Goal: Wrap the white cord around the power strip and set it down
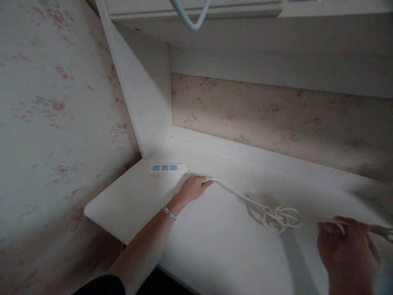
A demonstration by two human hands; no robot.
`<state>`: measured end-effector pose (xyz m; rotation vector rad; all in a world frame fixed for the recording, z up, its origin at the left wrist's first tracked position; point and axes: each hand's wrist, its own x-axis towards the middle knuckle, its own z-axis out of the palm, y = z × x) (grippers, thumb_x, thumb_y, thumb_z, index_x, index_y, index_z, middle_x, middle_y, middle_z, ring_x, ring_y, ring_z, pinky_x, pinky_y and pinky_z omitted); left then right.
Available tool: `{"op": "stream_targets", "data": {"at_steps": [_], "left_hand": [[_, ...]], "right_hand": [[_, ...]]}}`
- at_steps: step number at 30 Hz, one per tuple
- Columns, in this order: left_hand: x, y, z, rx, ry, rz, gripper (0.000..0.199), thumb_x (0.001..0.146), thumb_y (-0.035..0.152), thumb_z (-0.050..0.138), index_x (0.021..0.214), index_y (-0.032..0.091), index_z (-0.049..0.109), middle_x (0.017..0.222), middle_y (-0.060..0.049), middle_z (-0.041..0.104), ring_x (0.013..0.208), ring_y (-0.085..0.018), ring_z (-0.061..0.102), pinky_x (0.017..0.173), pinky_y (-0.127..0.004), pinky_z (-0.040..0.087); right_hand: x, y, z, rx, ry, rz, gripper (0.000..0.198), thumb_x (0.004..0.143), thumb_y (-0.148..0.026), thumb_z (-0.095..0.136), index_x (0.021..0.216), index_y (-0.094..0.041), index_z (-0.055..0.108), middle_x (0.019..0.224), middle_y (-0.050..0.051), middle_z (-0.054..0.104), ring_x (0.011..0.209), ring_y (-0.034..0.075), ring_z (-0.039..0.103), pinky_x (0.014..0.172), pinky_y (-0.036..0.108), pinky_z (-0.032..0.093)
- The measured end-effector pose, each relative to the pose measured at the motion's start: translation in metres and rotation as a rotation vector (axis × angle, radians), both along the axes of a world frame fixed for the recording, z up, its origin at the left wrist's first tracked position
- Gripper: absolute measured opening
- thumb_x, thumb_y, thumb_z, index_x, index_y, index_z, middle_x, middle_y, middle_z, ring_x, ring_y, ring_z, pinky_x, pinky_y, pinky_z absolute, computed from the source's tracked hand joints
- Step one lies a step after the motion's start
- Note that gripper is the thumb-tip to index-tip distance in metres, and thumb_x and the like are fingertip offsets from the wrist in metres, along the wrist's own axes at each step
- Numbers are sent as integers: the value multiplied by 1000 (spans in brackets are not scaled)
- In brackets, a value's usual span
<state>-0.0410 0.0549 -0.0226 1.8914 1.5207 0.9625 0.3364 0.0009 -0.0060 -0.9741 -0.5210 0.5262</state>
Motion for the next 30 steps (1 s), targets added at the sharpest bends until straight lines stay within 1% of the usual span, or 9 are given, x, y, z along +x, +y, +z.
{"op": "stream_targets", "data": {"at_steps": [2,5,10,14,17,19,21,26,30], "left_hand": [[3,3,1,-7,-48,45,44,87,53,42,61,19,51,59,0,51,62,-15,48,63,-27,33],[8,7,4,-19,-156,104,46,90,53,33,65,18,51,59,2,46,61,-13,44,60,-25,32],[20,1,14,-75,-360,57,47,91,53,27,91,15,55,69,2,47,55,-9,38,53,-22,31],[28,-16,32,-123,-524,-139,47,89,54,32,94,15,58,81,-1,53,60,-9,40,56,-21,33],[29,-27,43,-180,-586,-408,43,88,53,38,90,16,60,80,-1,56,67,-11,44,62,-22,34],[27,-31,44,-193,-570,-477,48,89,54,33,82,16,60,75,-1,57,67,-12,44,63,-23,35],[23,-31,40,-192,-561,-456,52,91,55,29,78,15,60,75,-1,57,67,-12,44,64,-24,35],[24,-34,29,-224,-454,-428,35,79,43,58,96,13,64,76,-1,59,62,-10,46,58,-22,35],[32,-40,32,-87,-359,-309,25,82,30,53,96,14,66,73,1,58,60,-10,46,56,-21,34]], "right_hand": [[-11,-3,-2,13,-18,47,27,51,-35,82,61,-22,61,70,2,60,54,14,56,45,32,44],[-30,-5,-1,-25,-117,302,35,46,-42,85,61,-19,62,66,1,61,50,13,56,43,28,47],[-84,-10,33,-210,-501,694,26,68,-41,73,61,-17,67,64,3,63,56,14,58,52,26,47],[-147,-7,65,-345,-818,947,37,79,-44,61,55,-17,66,61,5,65,66,17,60,67,27,46],[-183,3,73,-359,-819,929,39,79,-49,59,58,-17,64,54,2,62,54,13,54,57,25,41],[-197,10,73,-350,-844,889,40,79,-52,58,59,-17,64,53,1,61,51,12,50,52,24,38],[-203,16,72,-335,-893,866,42,79,-54,56,60,-17,64,56,1,62,53,12,51,53,23,38],[-204,35,58,-379,-893,747,47,76,-60,54,65,-16,67,64,3,66,59,16,57,58,25,41],[-197,49,38,-465,-886,627,50,73,-64,55,66,-16,68,63,4,66,57,17,57,55,26,40]]}}
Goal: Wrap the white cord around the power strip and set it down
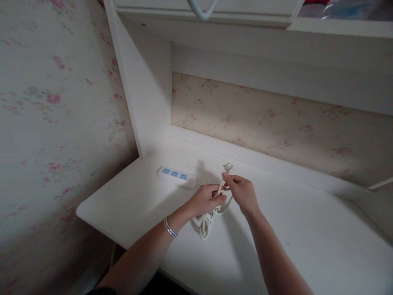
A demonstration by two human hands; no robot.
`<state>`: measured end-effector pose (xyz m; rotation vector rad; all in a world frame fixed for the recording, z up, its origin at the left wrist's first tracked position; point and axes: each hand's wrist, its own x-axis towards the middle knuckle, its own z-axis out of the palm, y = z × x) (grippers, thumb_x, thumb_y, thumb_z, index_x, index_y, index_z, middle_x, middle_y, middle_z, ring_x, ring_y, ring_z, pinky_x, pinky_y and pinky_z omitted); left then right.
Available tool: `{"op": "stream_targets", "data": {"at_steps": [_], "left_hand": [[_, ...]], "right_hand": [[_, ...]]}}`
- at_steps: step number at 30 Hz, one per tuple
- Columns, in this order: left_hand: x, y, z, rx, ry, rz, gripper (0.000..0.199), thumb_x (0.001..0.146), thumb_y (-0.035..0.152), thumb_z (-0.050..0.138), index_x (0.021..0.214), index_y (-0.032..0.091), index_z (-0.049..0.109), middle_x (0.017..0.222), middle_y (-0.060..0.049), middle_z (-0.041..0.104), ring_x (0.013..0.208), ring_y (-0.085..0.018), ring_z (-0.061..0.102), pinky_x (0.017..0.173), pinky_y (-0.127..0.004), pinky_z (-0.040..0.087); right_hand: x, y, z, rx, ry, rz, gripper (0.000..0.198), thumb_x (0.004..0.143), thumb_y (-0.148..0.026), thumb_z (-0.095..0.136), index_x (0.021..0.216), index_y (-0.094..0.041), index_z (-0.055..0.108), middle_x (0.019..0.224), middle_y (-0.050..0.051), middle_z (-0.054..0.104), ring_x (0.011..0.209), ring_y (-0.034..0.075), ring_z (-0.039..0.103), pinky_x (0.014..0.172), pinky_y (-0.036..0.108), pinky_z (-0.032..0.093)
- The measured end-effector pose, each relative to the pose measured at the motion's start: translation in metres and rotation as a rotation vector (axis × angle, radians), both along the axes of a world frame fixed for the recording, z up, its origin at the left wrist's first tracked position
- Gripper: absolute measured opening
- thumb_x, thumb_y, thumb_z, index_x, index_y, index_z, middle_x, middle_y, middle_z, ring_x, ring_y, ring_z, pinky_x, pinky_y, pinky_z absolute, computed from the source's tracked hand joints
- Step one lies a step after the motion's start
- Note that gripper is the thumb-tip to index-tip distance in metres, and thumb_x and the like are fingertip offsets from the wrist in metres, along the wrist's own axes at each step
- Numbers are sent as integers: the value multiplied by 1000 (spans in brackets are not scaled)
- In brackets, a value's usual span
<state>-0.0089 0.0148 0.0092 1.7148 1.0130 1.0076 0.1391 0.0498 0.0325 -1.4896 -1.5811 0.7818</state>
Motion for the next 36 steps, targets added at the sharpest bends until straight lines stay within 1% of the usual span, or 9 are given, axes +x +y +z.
{"op": "stream_targets", "data": {"at_steps": [5,10,15,19,22,24,27,30,36], "left_hand": [[-1,-2,5,105,48,188,35,76,23,59,110,15,57,68,3,58,58,-11,49,57,-21,36],[-6,1,6,97,47,261,38,82,23,49,119,20,54,65,4,55,55,-10,46,56,-20,37],[-7,3,5,82,102,300,36,83,25,46,116,21,60,60,5,51,55,-10,44,55,-20,35],[-5,2,4,61,106,262,42,83,26,46,125,20,53,64,4,56,57,-11,47,56,-20,37],[-5,3,3,49,116,271,50,82,25,46,132,18,44,66,5,57,57,-11,49,56,-20,37],[-5,3,2,71,143,273,46,82,25,46,127,18,49,67,4,58,59,-11,49,56,-20,36],[-6,2,2,103,213,239,30,83,25,46,105,18,65,69,2,60,59,-12,49,56,-22,35],[-7,1,3,93,241,189,26,83,28,48,91,16,69,67,0,62,59,-12,49,55,-22,34],[-7,1,1,9,130,25,29,85,33,47,94,17,70,63,2,59,55,-10,48,51,-20,34]], "right_hand": [[4,-1,-10,62,-45,-55,50,77,-63,50,73,-18,69,69,5,68,62,18,57,59,27,40],[4,-17,-18,157,-67,-102,45,80,-58,48,83,-18,67,79,8,69,68,20,58,65,30,43],[8,-32,-44,-72,-60,184,38,83,-47,48,101,-20,68,101,8,70,83,22,64,77,33,47],[12,-33,-65,-122,-73,160,48,83,-43,50,124,-20,56,108,10,68,94,25,64,84,37,47],[10,-32,-74,-58,-43,102,61,82,-42,49,138,-19,40,116,13,63,97,25,63,82,38,49],[6,-33,-76,19,-39,93,66,83,-41,48,143,-20,27,129,14,53,100,24,62,80,37,51],[4,-35,-71,135,-102,80,61,87,-43,44,142,-23,27,132,14,49,94,22,63,75,36,52],[10,-37,-61,255,-258,59,47,88,-45,43,130,-24,46,127,12,54,85,21,61,75,37,51],[22,-34,-52,305,-369,226,33,88,-44,45,105,-23,64,111,9,65,95,24,58,83,38,46]]}}
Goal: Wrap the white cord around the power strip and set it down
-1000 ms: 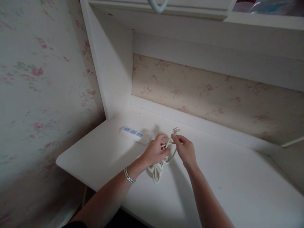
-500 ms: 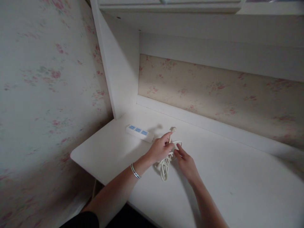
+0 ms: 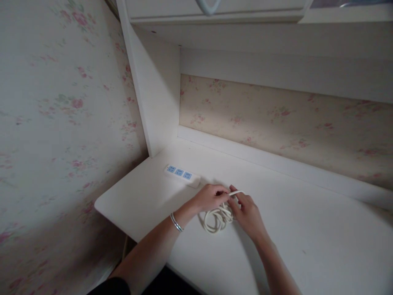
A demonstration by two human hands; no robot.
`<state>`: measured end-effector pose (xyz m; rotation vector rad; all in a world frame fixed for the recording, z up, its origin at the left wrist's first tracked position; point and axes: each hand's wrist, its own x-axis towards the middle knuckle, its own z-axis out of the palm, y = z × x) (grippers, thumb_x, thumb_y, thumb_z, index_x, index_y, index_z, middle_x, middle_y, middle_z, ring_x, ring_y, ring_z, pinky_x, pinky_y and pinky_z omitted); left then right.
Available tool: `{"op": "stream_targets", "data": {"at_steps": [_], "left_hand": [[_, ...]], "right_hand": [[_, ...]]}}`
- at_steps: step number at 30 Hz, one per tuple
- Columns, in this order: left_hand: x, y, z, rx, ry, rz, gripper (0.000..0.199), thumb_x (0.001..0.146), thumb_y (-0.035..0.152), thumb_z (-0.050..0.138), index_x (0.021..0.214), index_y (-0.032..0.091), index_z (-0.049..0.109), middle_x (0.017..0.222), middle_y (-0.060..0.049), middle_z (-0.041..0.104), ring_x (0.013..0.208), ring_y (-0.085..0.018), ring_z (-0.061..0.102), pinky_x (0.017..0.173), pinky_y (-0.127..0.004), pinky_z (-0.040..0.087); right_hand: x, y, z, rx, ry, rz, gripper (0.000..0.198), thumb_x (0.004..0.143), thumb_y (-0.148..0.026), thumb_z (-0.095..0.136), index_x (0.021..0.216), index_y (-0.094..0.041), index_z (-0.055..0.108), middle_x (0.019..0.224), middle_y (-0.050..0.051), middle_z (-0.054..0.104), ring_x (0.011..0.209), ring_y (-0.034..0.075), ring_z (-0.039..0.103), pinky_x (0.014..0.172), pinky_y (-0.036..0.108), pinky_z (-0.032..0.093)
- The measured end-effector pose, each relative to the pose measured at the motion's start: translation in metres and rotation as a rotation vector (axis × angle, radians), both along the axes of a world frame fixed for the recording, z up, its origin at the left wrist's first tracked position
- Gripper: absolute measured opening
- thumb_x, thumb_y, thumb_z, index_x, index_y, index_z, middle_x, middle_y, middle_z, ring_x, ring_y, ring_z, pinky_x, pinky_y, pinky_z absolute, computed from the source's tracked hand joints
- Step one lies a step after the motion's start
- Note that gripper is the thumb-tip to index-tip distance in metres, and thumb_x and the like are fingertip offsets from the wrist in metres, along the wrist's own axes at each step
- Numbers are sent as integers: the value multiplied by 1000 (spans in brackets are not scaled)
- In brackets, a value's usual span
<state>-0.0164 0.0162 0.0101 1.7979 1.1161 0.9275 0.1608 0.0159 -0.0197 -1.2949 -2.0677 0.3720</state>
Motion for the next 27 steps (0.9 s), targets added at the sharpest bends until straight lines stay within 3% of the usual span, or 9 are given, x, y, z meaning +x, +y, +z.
{"op": "stream_targets", "data": {"at_steps": [6,11,13,18,21,23,27], "left_hand": [[1,3,-4,5,7,-27,37,87,41,44,72,15,66,56,3,50,55,-10,42,50,-20,30],[-1,8,-6,-11,11,-75,36,86,46,47,92,17,66,64,3,55,55,-9,43,51,-20,31],[-4,13,-9,10,64,7,37,84,49,50,98,18,65,60,5,52,51,-9,40,48,-20,29],[-11,29,-20,331,321,189,43,90,45,41,60,17,56,55,2,50,56,-10,45,56,-22,31],[-16,37,-28,494,533,271,46,92,44,38,57,18,52,56,0,53,57,-11,47,60,-24,32],[-21,42,-32,538,660,337,48,93,44,35,57,18,53,57,-2,56,58,-12,49,61,-24,32],[-28,52,-36,516,725,406,51,95,43,31,59,18,57,61,-6,62,59,-14,52,60,-26,31]], "right_hand": [[7,0,11,-132,-28,152,32,90,-41,42,85,-23,68,85,6,67,82,21,59,76,32,44],[19,-4,34,-267,44,147,31,88,-41,45,78,-22,68,78,2,65,70,16,57,65,26,41],[27,-6,38,-342,71,128,36,87,-44,46,68,-21,65,69,0,60,63,14,53,59,24,38],[48,-13,34,-518,133,172,40,85,-45,47,57,-17,55,60,-2,48,54,10,43,51,22,30],[62,-18,30,-576,151,188,40,85,-46,48,57,-17,51,59,-3,43,54,10,40,51,22,29],[75,-22,31,-579,130,209,41,85,-46,48,55,-17,48,57,-4,40,54,9,37,52,23,29],[112,-30,39,-512,48,267,44,87,-44,46,52,-17,47,58,-3,40,57,11,39,57,24,32]]}}
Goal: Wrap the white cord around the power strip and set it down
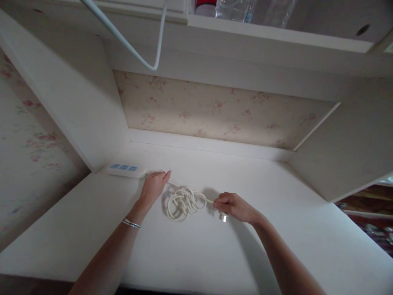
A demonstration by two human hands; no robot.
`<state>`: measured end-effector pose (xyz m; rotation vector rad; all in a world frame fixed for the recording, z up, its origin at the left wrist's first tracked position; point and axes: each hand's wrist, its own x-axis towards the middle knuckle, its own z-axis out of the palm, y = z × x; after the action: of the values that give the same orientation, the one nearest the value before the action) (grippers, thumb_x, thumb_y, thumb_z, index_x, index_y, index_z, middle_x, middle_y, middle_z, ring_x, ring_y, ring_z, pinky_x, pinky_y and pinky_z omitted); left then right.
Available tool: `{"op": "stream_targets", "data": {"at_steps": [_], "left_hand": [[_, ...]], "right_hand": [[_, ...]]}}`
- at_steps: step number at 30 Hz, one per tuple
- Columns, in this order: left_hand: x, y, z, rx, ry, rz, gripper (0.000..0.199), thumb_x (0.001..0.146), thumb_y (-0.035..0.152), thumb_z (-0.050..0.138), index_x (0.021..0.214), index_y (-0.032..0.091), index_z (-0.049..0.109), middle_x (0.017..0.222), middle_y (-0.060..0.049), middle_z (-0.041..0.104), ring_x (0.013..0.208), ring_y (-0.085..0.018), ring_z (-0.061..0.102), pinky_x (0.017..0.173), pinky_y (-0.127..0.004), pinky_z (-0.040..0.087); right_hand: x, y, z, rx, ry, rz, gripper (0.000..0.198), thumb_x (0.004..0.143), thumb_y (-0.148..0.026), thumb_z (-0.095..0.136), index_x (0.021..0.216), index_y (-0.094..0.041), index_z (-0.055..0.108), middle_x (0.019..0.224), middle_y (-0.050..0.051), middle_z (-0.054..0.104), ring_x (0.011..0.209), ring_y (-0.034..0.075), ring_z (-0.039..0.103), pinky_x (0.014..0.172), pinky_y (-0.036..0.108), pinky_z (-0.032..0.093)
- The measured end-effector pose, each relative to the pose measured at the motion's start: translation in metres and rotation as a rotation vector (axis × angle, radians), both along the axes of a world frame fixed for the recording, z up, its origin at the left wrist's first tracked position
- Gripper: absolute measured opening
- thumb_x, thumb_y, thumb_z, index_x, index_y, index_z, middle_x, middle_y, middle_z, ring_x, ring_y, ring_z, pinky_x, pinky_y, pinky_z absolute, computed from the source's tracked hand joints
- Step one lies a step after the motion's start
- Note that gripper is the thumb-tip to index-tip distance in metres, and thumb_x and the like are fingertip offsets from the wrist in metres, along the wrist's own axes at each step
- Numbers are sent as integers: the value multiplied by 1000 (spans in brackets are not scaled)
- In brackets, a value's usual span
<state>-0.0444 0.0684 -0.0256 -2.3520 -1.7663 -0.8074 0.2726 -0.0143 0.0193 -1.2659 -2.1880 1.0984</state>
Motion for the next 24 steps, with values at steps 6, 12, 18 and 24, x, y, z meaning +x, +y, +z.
{"op": "stream_targets", "data": {"at_steps": [6,12,18,24], "left_hand": [[8,9,-5,-84,40,27,54,94,48,29,63,18,63,66,-8,68,60,-15,58,57,-26,30],[22,2,-15,-164,26,20,59,90,58,29,65,21,66,66,-7,69,61,-18,61,57,-26,31],[29,-1,-17,-201,-18,12,60,90,60,25,70,21,67,71,-9,70,68,-21,63,61,-28,33],[28,-3,-16,-234,-77,-26,59,92,56,24,68,19,64,67,-7,67,63,-17,60,60,-26,33]], "right_hand": [[48,-22,3,-135,0,-55,42,84,-48,50,59,-16,59,60,0,49,60,13,44,59,25,35],[62,-51,-12,-479,246,-146,40,80,-39,61,116,-21,58,71,-1,57,64,12,50,60,24,38],[41,-61,-26,-634,451,4,30,77,-38,65,87,-10,71,68,6,65,60,13,57,58,24,42],[-2,-47,-13,-545,549,288,47,57,-34,82,96,-11,67,81,9,70,71,16,62,66,27,46]]}}
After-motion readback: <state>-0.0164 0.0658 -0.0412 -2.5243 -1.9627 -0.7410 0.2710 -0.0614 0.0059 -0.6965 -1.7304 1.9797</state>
